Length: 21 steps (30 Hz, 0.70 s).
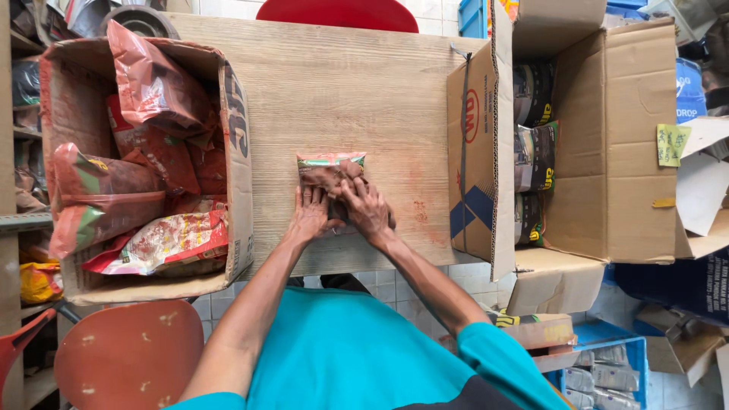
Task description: The person sorts various packaged bags from a cardboard box onto a wooden table, flattening and arranging them by hand, and then places some bags back into boxes.
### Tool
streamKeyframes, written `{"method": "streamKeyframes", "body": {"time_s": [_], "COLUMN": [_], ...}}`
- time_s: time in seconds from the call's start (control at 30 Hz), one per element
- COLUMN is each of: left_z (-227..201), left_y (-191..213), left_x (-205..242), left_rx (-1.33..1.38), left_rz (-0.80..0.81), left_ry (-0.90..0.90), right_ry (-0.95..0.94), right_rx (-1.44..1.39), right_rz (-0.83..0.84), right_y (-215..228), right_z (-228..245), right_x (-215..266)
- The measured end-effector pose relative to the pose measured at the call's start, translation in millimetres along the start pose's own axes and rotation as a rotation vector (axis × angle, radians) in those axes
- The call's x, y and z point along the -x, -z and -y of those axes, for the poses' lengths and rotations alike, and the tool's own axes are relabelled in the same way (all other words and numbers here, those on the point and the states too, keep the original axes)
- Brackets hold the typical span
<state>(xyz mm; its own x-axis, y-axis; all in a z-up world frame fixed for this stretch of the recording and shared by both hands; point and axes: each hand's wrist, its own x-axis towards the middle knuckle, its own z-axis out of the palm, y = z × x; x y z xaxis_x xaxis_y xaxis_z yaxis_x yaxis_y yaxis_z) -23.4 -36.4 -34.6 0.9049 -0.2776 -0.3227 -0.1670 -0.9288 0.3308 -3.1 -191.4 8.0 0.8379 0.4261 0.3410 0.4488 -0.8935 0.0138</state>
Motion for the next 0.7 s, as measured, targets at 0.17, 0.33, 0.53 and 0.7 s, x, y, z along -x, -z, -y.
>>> {"method": "streamKeyframes", "body": {"time_s": [0.17,0.33,0.53,0.7], "left_z": [-8.9,-2.1,-7.1,-2.4], "left_y": [18.4,10.1,19.0,16.9], "left_x": [10.5,11.4,10.2,11.0], "left_rx": [0.135,0.040,0.157,0.149], "left_rz": [-0.019,0.034,-0.059,-0.068], "left_ry": [0.009,0.010,-0.029,-0.016], "right_ry": [-0.460,-0.177,-0.335,-0.489], "right_rx": [-0.256,0.038,-0.382,-0.265], "right_rz": [0.148,0.055,0.277,0.124], "right_y": [17.0,12.0,3.7,5.1], "right_z": [12.0,22.7,-11.4,5.7], "right_x": [-56.5,-0.5,-47.1,-40.6]}}
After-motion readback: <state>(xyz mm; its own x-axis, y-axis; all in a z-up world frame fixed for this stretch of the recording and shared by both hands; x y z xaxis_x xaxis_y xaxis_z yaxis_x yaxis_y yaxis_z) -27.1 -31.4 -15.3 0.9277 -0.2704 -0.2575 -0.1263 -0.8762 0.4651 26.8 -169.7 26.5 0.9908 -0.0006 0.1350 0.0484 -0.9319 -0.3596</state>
